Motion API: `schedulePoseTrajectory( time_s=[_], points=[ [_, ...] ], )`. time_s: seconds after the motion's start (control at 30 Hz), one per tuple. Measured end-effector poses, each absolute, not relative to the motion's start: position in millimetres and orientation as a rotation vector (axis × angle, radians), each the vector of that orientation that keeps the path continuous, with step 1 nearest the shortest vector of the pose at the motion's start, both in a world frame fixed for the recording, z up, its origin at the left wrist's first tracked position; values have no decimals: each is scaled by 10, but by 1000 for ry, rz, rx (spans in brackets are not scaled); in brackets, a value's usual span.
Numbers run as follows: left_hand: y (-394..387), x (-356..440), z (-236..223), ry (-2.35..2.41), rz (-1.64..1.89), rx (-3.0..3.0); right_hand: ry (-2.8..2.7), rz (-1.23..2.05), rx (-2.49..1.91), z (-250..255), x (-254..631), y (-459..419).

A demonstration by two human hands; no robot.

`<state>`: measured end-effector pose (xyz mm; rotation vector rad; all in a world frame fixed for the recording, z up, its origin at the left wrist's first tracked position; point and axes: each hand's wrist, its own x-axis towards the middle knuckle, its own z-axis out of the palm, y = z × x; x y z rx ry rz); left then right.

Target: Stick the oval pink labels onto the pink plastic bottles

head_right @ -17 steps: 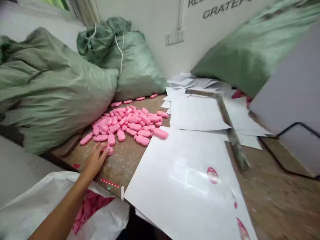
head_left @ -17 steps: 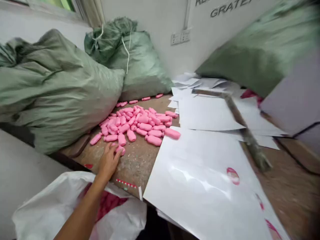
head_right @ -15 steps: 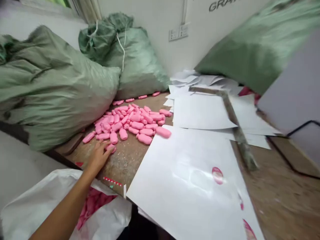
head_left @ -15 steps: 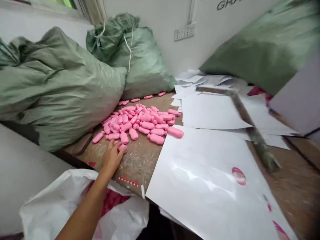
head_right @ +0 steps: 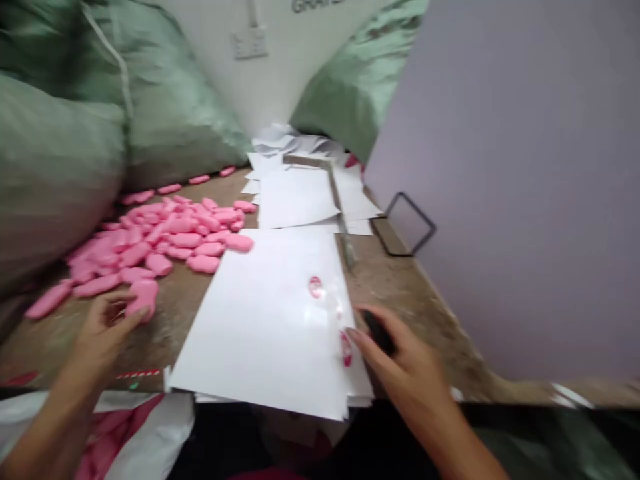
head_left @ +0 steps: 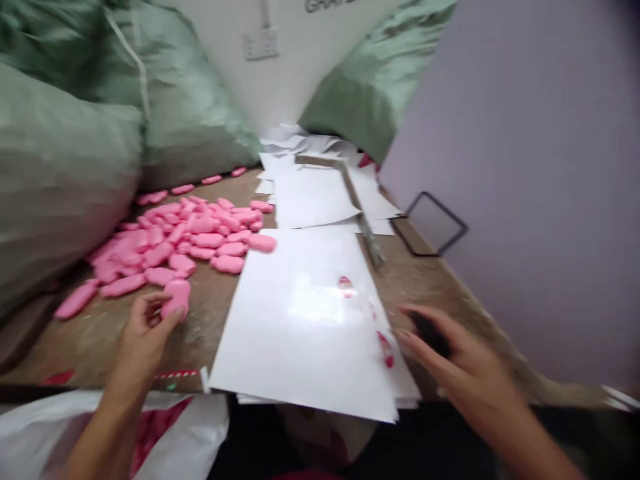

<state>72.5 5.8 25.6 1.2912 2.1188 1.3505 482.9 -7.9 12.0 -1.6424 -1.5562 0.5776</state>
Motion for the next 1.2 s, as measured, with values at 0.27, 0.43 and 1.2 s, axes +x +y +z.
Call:
schedulePoseTrajectory(
  time_s=[0.27, 0.43, 1.2],
  points=[
    [305, 2088, 575, 1423, 834, 1399, -1703, 618, -1721, 208, 4657, 435],
    [710, 2559, 534, 1312, 405, 2125, -1801, 523, -1777, 152, 4614, 743],
    [993, 2746, 205, 1018, 379, 2270, -2018, 364, -1834, 144, 4576, 899]
  ],
)
